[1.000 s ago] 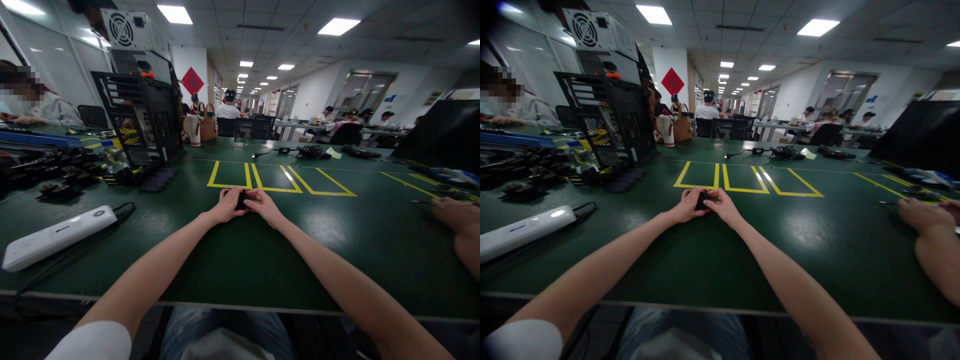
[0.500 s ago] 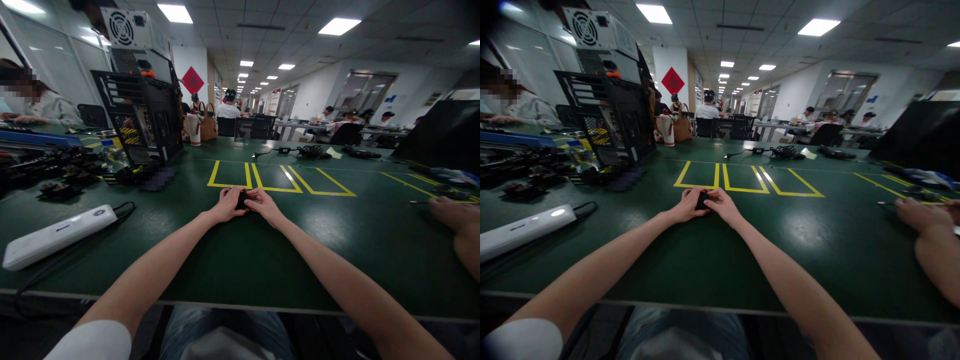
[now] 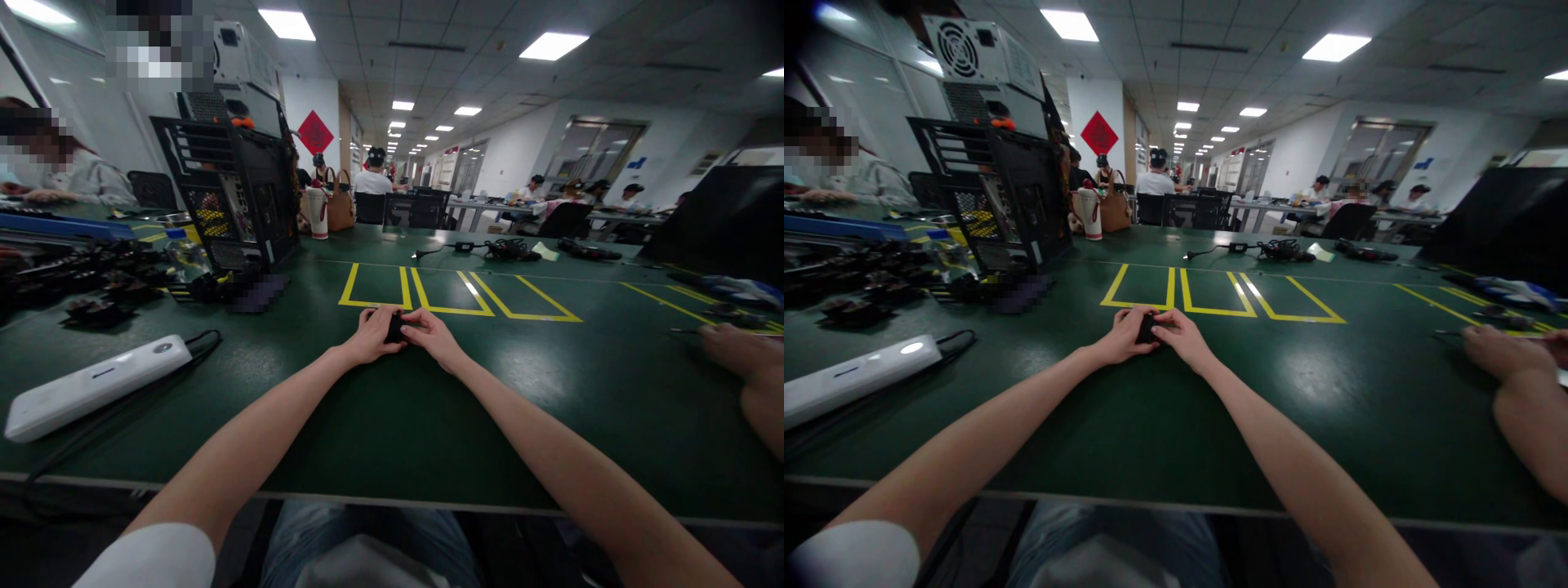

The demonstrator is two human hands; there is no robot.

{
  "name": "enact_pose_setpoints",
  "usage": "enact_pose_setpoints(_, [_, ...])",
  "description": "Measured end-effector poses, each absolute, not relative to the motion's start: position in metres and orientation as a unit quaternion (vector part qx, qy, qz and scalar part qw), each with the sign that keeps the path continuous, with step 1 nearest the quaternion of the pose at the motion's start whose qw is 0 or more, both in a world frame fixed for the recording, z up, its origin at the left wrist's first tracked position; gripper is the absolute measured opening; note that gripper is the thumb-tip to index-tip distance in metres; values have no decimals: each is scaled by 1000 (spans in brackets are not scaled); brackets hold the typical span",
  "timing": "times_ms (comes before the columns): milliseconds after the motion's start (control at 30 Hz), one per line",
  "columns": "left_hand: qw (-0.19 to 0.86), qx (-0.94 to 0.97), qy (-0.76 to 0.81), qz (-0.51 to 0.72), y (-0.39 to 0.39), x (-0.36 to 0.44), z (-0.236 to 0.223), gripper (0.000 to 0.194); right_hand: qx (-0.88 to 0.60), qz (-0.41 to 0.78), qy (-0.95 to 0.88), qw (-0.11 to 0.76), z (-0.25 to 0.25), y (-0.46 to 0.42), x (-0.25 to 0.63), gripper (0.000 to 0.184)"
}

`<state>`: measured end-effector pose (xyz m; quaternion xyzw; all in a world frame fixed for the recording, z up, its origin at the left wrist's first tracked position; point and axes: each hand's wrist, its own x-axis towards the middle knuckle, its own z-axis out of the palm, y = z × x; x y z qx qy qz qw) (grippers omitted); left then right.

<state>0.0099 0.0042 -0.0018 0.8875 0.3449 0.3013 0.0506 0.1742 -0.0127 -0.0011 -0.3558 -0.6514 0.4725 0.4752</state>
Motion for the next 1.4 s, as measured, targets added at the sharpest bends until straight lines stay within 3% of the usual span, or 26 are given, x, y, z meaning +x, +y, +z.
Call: enact_pose_setpoints(1400, [59, 885, 351, 299, 5, 10, -2, 54, -333, 475, -662, 475, -1, -13, 174, 34])
